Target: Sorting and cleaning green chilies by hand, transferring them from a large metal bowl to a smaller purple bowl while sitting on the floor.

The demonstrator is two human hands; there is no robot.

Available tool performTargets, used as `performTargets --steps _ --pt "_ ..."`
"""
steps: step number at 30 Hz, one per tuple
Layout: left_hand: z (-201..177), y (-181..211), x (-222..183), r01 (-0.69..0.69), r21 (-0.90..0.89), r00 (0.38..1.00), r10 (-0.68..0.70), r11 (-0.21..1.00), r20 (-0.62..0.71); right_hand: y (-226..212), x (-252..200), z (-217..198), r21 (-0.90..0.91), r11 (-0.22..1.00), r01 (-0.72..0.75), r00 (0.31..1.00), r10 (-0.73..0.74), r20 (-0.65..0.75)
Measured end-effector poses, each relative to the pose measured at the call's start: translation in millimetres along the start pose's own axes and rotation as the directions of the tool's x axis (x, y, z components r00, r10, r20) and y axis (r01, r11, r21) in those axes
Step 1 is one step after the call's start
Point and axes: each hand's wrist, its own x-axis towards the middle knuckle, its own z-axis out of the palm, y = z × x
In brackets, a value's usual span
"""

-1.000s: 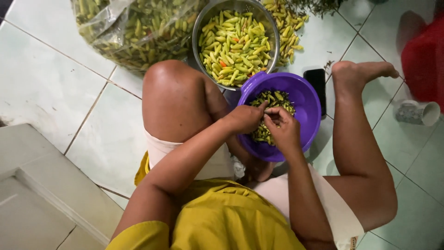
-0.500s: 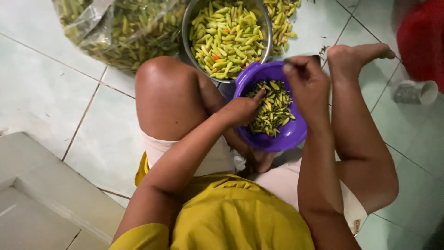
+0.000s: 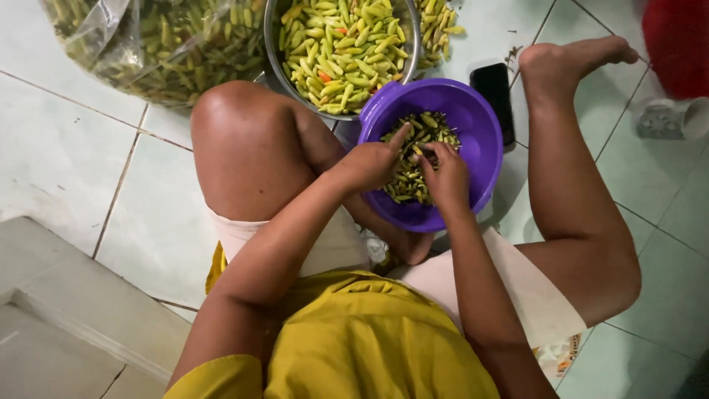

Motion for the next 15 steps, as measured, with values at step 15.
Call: performTargets --steps 15 --pt "-10.9 4.6 -2.9 0.035 -0.153 0.997 -0.025 0.988 0.071 -18.2 -54.5 -52.6 0.805 0.492 -0.333 0.942 0.214 0.259"
